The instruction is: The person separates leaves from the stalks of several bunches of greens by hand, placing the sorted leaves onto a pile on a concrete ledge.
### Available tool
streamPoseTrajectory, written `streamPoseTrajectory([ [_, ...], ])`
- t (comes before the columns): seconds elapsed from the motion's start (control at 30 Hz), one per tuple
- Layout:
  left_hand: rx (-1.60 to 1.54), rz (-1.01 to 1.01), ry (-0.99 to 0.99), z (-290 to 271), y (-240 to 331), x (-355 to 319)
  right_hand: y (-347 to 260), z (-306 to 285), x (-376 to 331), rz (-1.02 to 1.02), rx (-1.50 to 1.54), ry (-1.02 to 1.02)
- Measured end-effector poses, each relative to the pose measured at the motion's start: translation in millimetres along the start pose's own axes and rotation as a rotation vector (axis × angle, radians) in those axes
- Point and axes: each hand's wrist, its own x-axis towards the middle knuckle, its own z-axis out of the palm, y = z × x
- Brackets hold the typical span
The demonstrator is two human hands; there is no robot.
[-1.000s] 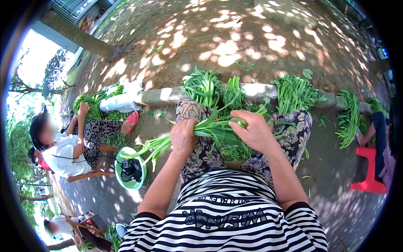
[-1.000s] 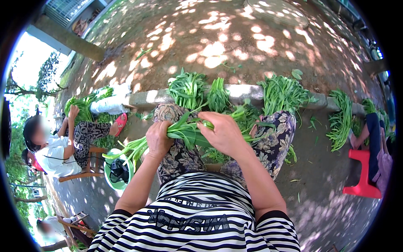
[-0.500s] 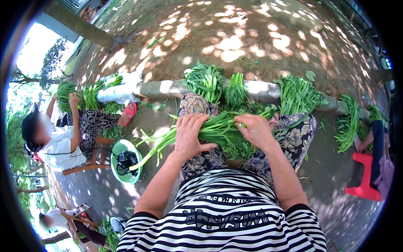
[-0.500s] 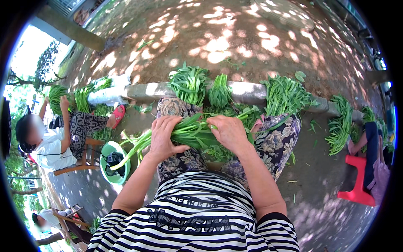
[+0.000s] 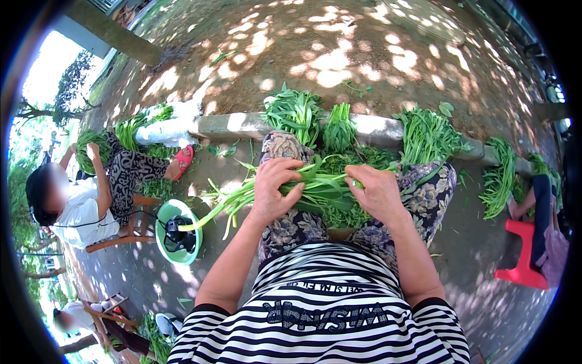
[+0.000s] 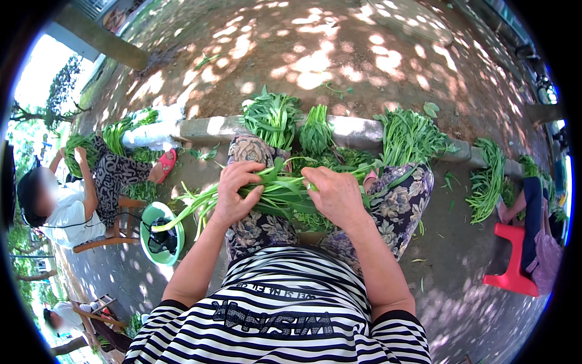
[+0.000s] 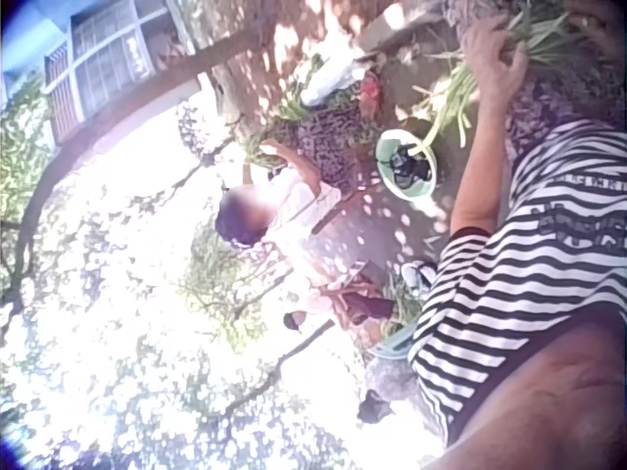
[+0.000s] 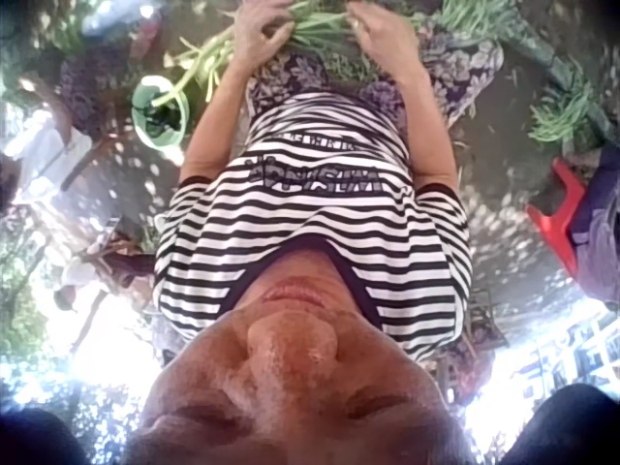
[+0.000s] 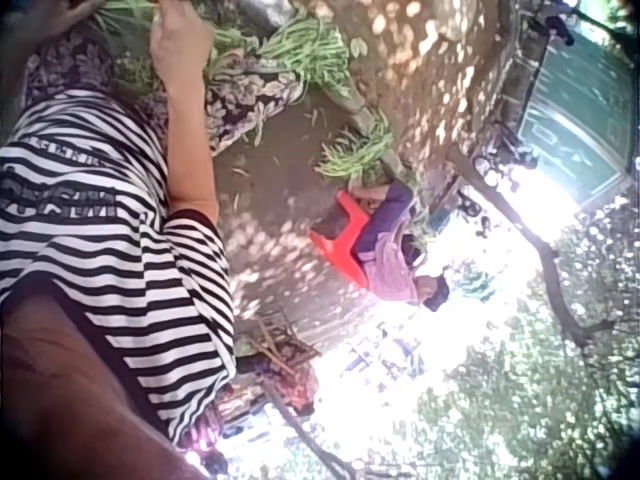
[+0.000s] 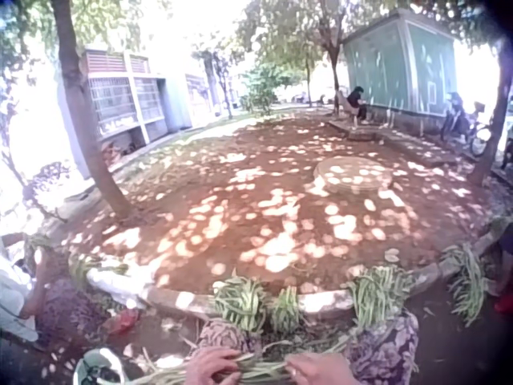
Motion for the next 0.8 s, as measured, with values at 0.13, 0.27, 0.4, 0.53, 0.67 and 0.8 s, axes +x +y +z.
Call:
streamPoseTrajectory([
  [0.13,0.032,0.020,-0.004,1.2,-3.5,-1.1,-1.6,-2.0,5.3,-0.010,-0.007,0.012],
  [0.27,-0.022,-0.045,0.033,0.7,-5.2,-3.3,-5.6,-1.9,4.1,-0.016,0.035,0.002],
  [0.4,-0.189,-0.181,0.108,0.8,-9.5,-6.1,-15.7,-4.3,-0.4,-0.017,0.054,-0.088],
  [0.53,-0.221,-0.369,0.186,8.9,-15.3,-11.0,-12.6,-4.2,0.4,-0.035,0.018,-0.029],
  [0.67,-0.311,-0.133,0.205,7.6,-19.2,-3.5,-7.7,-6.6,9.4,-0.026,0.037,-0.004],
  [0.8,-0.530,-0.226,0.144,5.8,-13.3,-0.2,-5.6,-13.4,23.0,-0.032,0.012,0.025],
])
